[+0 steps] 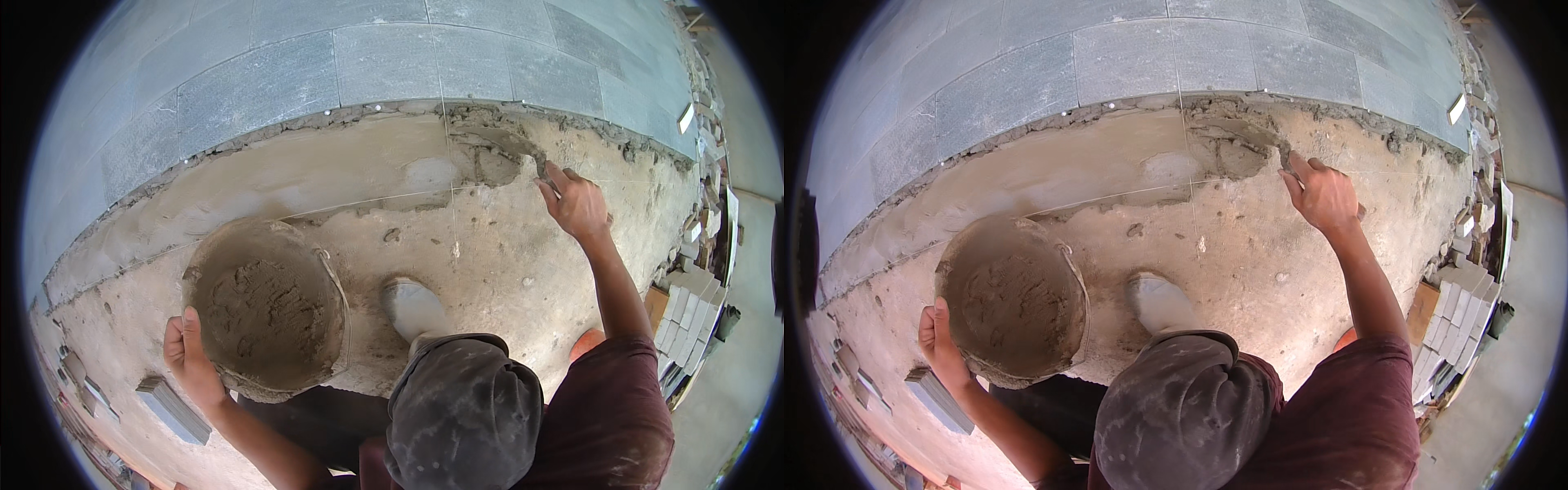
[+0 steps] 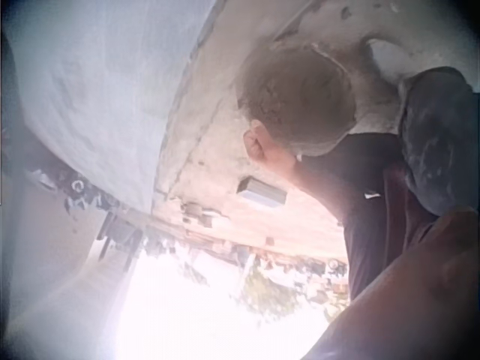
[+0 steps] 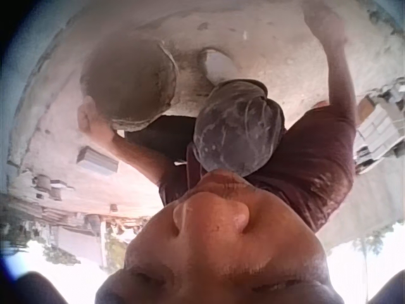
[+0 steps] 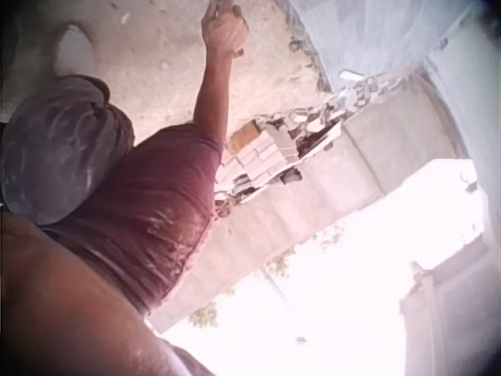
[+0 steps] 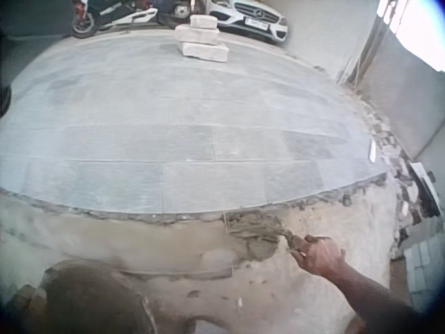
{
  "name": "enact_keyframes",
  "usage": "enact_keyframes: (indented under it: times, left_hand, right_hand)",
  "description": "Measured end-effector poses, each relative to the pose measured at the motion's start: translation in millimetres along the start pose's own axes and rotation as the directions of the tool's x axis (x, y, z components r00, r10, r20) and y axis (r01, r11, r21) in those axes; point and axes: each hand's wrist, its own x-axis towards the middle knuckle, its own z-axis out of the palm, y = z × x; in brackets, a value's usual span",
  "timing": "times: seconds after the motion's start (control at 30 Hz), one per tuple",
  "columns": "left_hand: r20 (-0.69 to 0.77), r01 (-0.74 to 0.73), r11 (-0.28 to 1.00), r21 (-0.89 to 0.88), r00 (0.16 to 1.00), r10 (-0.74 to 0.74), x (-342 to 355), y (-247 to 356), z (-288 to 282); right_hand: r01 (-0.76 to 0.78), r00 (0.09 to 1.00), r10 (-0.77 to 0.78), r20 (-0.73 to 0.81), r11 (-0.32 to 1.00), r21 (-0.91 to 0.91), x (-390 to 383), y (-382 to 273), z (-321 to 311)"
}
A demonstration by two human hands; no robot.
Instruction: The person applies mortar to a concrete edge using a trowel, taking mortar from a bucket and smoothing it along the side of a tiled surface.
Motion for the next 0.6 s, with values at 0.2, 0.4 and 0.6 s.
enact_keyframes:
  times: [0.2, 0.4, 0.6]
  left_hand:
    - [-0.018, 0.014, 1.000, 0.012, 1.000, -0.014, 4.5, -0.1, 1.3]
    - [-0.003, 0.044, 0.997, -0.056, 0.999, -0.044, 5.3, -5.4, -8.0]
    - [0.031, 0.031, 0.999, -0.028, 0.999, -0.030, 7.4, 2.7, 2.6]
  right_hand:
    - [0.121, 0.985, -0.114, -0.131, 0.992, 0.042, -11.8, 23.2, -16.0]
    - [0.320, 0.937, -0.325, -0.130, 0.946, -0.057, -41.0, 56.4, -22.4]
    - [0.283, 0.959, -0.281, 0.034, 0.957, -0.069, -8.3, 57.8, 6.3]
